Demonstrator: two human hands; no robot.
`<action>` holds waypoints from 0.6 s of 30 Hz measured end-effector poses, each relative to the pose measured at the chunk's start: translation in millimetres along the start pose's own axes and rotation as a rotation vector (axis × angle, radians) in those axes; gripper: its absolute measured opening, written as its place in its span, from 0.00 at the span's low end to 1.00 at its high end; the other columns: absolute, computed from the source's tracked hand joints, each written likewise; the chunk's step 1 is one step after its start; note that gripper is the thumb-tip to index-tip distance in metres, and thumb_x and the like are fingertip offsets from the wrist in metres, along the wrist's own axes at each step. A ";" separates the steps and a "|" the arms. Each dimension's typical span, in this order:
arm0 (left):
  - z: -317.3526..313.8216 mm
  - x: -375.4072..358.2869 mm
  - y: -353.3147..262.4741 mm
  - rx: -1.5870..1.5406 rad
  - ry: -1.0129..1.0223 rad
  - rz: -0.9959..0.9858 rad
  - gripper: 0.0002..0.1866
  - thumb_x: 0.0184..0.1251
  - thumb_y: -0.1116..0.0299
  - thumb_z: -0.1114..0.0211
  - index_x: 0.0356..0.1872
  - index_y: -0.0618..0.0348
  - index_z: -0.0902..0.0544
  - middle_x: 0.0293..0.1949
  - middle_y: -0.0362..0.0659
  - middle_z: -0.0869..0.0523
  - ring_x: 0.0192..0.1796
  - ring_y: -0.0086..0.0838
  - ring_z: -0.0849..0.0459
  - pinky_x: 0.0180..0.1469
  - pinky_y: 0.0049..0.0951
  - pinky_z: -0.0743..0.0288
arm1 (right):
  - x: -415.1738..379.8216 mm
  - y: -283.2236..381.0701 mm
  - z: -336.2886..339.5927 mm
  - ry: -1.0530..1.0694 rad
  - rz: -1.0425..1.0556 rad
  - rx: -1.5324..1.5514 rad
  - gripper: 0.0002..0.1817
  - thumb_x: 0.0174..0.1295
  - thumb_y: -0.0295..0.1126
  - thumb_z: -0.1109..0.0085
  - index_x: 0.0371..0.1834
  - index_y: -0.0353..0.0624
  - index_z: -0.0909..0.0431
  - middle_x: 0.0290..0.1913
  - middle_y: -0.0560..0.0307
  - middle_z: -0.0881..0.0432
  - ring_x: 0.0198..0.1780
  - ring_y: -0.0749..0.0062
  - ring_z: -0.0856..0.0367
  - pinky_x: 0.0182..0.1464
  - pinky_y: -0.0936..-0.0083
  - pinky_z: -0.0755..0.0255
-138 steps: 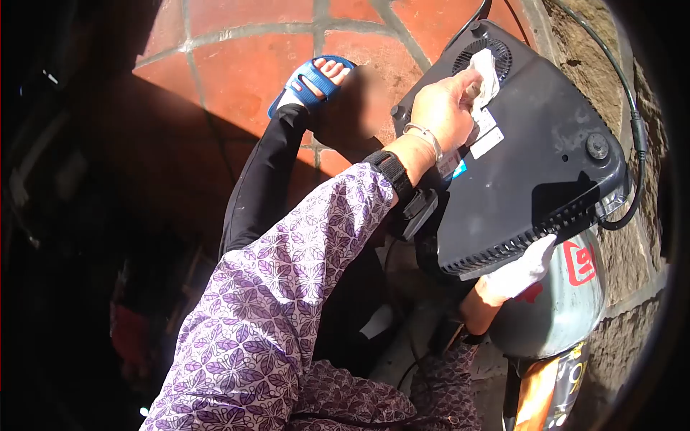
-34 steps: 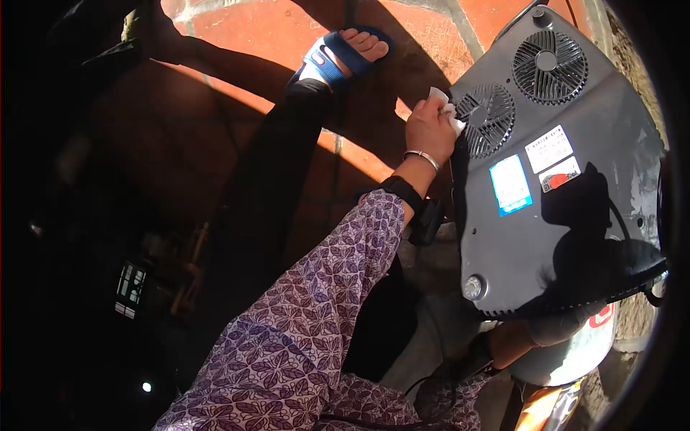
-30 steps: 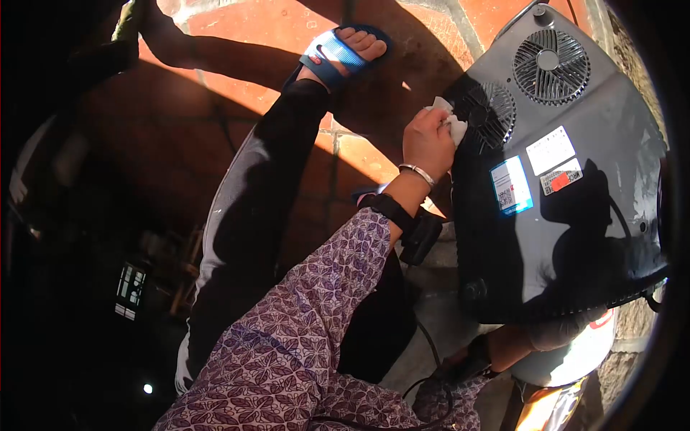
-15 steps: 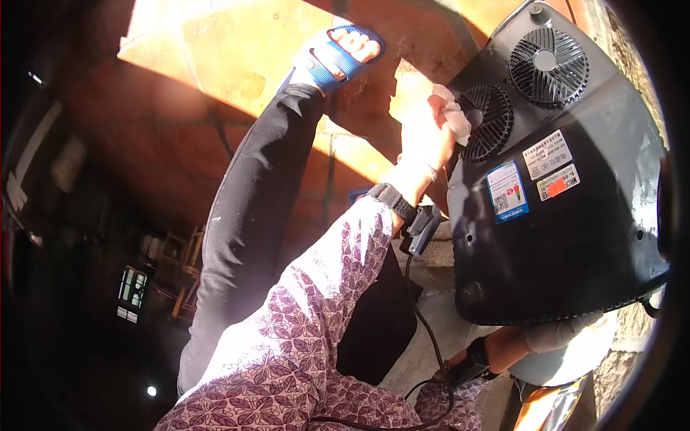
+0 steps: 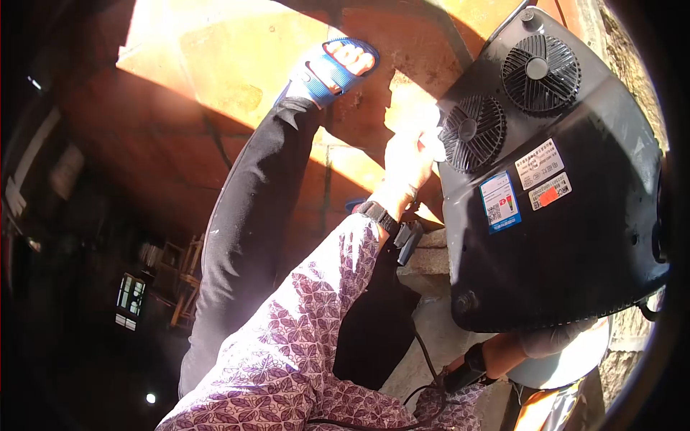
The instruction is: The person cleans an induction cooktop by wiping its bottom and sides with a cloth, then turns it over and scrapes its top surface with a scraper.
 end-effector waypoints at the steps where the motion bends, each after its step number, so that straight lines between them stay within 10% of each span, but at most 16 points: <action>1: -2.9 0.1 27.0 -0.127 -0.002 0.127 0.09 0.62 0.73 0.40 0.42 0.60 0.16 0.35 0.41 0.14 0.37 0.23 0.17 0.41 0.24 0.24 | 0.8 -3.3 -1.8 0.030 -0.003 0.024 0.28 0.74 0.46 0.64 0.66 0.34 0.34 0.65 0.46 0.31 0.64 0.58 0.32 0.69 0.62 0.40; 8: -19.6 37.4 70.1 -0.389 -0.115 0.252 0.06 0.59 0.74 0.35 0.38 0.61 0.17 0.34 0.36 0.16 0.35 0.18 0.22 0.38 0.21 0.27 | -23.8 19.0 -34.3 -0.247 -0.240 0.082 0.29 0.75 0.47 0.64 0.68 0.36 0.37 0.69 0.46 0.35 0.67 0.58 0.34 0.70 0.62 0.41; 14: -2.4 -26.5 -16.3 -0.364 -0.079 0.024 0.08 0.61 0.76 0.39 0.42 0.63 0.20 0.32 0.42 0.17 0.34 0.24 0.21 0.40 0.25 0.25 | 0.7 -5.1 -8.4 0.111 0.089 0.027 0.30 0.73 0.51 0.60 0.67 0.36 0.34 0.68 0.47 0.33 0.66 0.57 0.32 0.70 0.62 0.41; 18: -3.4 -64.8 -39.6 -0.396 -0.141 -0.133 0.12 0.63 0.77 0.39 0.48 0.64 0.22 0.38 0.50 0.16 0.39 0.31 0.16 0.44 0.27 0.23 | -11.6 0.4 -29.8 -0.022 -0.291 0.329 0.32 0.70 0.53 0.55 0.65 0.36 0.32 0.66 0.49 0.31 0.64 0.58 0.31 0.69 0.61 0.39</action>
Point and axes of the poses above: each hand's wrist, its own x-axis towards the middle knuckle, its own z-axis out of the back of the hand, y = z × x, the point moved 6 cm from there along x, towards the middle knuckle
